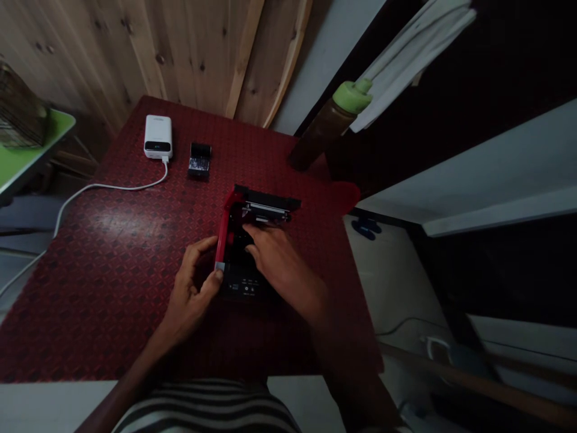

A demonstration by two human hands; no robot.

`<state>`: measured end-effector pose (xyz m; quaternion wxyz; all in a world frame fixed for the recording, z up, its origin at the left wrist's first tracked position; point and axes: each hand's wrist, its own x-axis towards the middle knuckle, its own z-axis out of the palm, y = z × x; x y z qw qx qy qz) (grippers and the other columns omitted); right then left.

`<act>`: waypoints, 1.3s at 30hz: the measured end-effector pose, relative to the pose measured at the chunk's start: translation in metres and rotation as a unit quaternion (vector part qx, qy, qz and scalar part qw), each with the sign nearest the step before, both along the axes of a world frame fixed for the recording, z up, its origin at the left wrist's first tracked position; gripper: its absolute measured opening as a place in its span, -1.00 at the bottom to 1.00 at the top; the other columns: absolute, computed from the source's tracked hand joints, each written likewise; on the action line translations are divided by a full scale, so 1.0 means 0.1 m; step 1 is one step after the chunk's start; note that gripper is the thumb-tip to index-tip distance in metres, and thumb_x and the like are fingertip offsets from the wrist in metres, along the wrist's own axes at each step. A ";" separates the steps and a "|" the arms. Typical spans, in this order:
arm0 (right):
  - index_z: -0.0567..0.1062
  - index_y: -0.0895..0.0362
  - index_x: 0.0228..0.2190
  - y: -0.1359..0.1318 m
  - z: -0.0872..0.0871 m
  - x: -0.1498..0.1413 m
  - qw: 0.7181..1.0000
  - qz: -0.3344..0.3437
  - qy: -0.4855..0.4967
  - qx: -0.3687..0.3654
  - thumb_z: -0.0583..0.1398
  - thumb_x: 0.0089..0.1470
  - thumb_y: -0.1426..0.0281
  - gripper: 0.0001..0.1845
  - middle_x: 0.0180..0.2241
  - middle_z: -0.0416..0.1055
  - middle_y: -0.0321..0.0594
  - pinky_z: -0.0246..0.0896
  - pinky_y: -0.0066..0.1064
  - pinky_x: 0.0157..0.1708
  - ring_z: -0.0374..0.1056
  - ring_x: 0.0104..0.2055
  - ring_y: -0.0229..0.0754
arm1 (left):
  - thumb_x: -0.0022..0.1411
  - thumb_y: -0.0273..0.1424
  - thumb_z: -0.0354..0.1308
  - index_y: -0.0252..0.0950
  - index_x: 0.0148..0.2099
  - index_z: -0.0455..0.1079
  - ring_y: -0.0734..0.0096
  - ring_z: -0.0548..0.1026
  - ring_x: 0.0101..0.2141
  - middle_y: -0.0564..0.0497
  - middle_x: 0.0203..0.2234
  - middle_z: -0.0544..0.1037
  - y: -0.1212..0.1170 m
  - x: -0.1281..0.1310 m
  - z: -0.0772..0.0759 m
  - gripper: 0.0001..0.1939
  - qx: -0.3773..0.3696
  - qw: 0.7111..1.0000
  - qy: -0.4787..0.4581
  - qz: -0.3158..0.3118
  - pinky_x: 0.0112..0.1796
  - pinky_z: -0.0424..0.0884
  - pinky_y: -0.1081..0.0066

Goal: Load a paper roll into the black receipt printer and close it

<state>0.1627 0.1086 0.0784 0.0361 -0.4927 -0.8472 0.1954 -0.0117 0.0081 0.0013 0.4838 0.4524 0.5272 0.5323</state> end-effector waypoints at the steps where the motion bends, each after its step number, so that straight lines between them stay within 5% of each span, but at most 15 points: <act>1: 0.63 0.15 0.17 -0.03 0.02 0.06 0.999 0.012 0.035 0.006 0.17 0.37 0.69 -0.54 0.13 0.67 0.01 0.45 -0.11 0.27 0.57 0.21 0.03 | 0.49 -0.11 0.24 -0.18 0.42 0.38 -0.10 0.46 0.37 -0.22 0.34 0.51 0.00 0.00 0.00 -0.44 0.000 1.000 0.000 -0.002 0.37 0.36 -0.14; 6: 0.70 0.07 0.07 -0.18 0.11 0.28 0.988 0.102 0.118 -0.006 0.20 0.42 0.64 -0.61 0.08 0.71 -0.13 0.48 -0.12 0.24 0.58 0.15 -0.05 | 0.49 -0.09 0.24 -0.18 0.42 0.38 -0.08 0.47 0.36 -0.21 0.34 0.51 -0.01 -0.01 0.01 -0.43 -0.002 1.000 0.008 0.005 0.37 0.36 -0.11; 12: 0.70 0.08 -0.26 -0.17 0.00 0.32 0.983 0.122 0.130 0.033 0.24 0.42 0.61 -0.70 -0.16 0.71 -0.19 0.52 -0.19 0.04 0.56 -0.06 -0.08 | 0.49 -0.08 0.24 -0.19 0.40 0.40 -0.09 0.48 0.35 -0.21 0.34 0.51 0.01 0.00 0.02 -0.43 0.007 1.000 0.007 0.005 0.36 0.38 -0.09; 18: 0.68 0.07 -0.16 -0.20 -0.09 0.36 0.966 0.090 0.196 0.139 0.21 0.47 0.55 -0.75 -0.18 0.65 -0.17 0.54 -0.24 -0.03 0.52 -0.11 -0.10 | 0.48 -0.07 0.24 -0.16 0.43 0.39 -0.11 0.53 0.31 -0.21 0.35 0.53 -0.01 -0.01 0.18 -0.41 -0.027 0.999 -0.007 0.018 0.26 0.48 -0.07; 25: 0.68 0.15 -0.09 -0.46 -0.21 0.30 0.929 0.040 0.232 0.285 0.16 0.48 0.60 -0.72 -0.23 0.64 -0.13 0.55 -0.31 -0.11 0.57 -0.19 -0.13 | 0.48 0.01 0.23 -0.13 0.42 0.43 -0.02 0.48 0.33 -0.16 0.40 0.48 0.66 -0.03 0.48 -0.40 0.111 0.986 0.094 0.079 0.34 0.37 -0.03; 29: 0.70 0.14 -0.08 -0.61 -0.28 0.29 0.922 0.030 0.182 0.342 0.17 0.47 0.61 -0.71 -0.22 0.69 -0.12 0.54 -0.29 -0.17 0.58 -0.24 -0.13 | 0.49 0.14 0.16 -0.15 0.10 0.59 0.07 0.58 0.13 -0.09 0.07 0.66 0.99 0.04 0.60 -0.49 0.113 0.987 0.089 0.075 0.21 0.47 0.06; 33: 0.70 0.10 -0.06 -0.72 -0.34 0.29 0.906 0.046 0.157 0.390 0.20 0.45 0.61 -0.71 -0.19 0.72 -0.10 0.49 -0.26 -0.22 0.59 -0.23 -0.12 | 0.37 0.03 0.37 -0.17 -0.24 0.51 -0.01 0.53 0.26 -0.08 0.07 0.67 0.87 0.05 0.58 -0.62 0.095 0.991 0.064 0.074 0.25 0.45 0.08; 36: 0.70 0.12 -0.04 -0.79 -0.36 0.29 0.901 0.049 0.163 0.399 0.20 0.43 0.63 -0.69 -0.15 0.74 -0.08 0.52 -0.23 -0.16 0.63 -0.16 -0.08 | 0.27 -0.10 0.46 -0.18 -0.06 0.56 -0.05 0.50 0.33 -0.13 0.27 0.59 0.64 0.02 0.45 -0.67 0.058 0.997 0.031 0.050 0.24 0.48 0.07; 39: 0.70 0.06 -0.01 -0.82 -0.37 0.30 0.906 0.035 0.162 0.390 0.20 0.42 0.63 -0.66 -0.07 0.76 -0.12 0.54 -0.18 -0.04 0.66 -0.03 -0.04 | 0.29 -0.14 0.44 -0.15 0.30 0.47 -0.04 0.55 0.30 -0.16 0.32 0.57 0.45 -0.01 0.30 -0.41 0.005 1.000 0.001 0.021 0.21 0.55 0.06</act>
